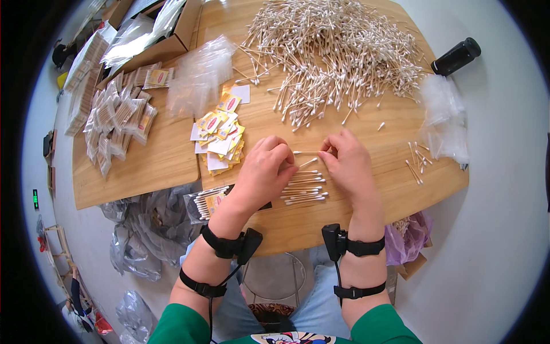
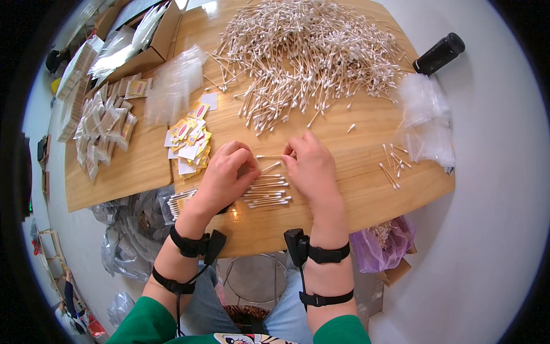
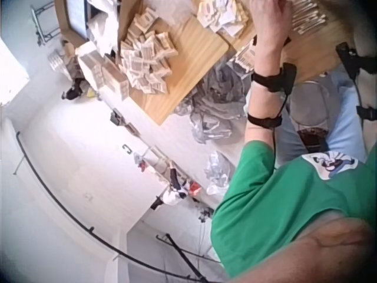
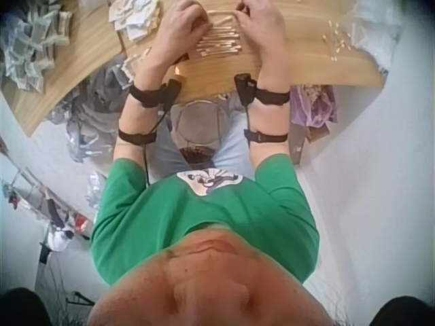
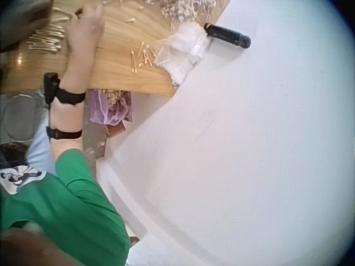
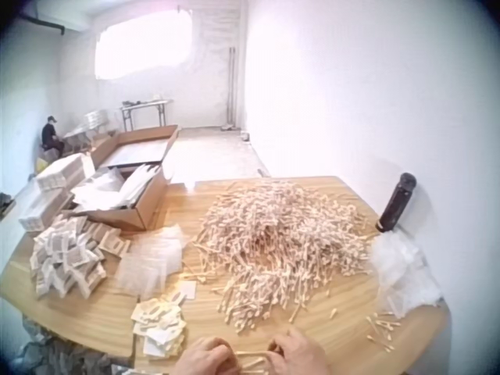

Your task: Manually organizing, counting, and arranging wooden cotton swabs into rows to insert them into clear plastic card packaging.

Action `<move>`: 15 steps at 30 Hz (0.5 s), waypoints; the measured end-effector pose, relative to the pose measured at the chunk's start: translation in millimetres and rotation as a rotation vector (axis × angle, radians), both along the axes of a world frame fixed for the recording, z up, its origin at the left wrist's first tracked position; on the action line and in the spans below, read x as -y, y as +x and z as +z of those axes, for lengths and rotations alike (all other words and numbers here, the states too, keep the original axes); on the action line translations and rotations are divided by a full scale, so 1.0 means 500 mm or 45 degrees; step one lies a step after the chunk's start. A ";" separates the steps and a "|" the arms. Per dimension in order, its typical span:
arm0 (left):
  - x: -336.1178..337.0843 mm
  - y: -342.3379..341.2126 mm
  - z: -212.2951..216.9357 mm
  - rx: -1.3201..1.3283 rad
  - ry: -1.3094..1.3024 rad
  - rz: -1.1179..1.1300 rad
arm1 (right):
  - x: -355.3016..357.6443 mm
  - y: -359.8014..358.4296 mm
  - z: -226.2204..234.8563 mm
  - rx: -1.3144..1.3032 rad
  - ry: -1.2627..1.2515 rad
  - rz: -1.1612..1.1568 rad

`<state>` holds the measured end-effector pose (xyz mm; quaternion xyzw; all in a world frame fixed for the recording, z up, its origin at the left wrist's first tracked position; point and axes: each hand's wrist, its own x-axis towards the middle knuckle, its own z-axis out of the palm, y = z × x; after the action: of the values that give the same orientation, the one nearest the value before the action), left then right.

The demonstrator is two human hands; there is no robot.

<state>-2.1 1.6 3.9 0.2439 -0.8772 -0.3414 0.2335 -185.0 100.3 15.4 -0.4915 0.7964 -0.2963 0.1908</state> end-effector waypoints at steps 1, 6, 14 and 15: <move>-0.001 -0.002 -0.001 0.000 0.003 0.035 | -0.002 0.000 0.001 -0.016 -0.012 0.037; 0.000 -0.001 -0.006 -0.062 0.052 0.083 | -0.001 0.010 0.007 0.066 0.001 0.188; -0.001 0.008 -0.001 0.060 -0.072 -0.052 | -0.017 0.018 0.012 0.221 -0.100 0.168; -0.004 0.008 0.001 0.059 -0.070 -0.054 | -0.018 0.018 0.010 0.220 -0.098 0.166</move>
<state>1.7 3.6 4.1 0.2265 -0.8964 -0.3163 0.2124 -176.1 109.5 20.4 -0.5219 0.7313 -0.3550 0.2585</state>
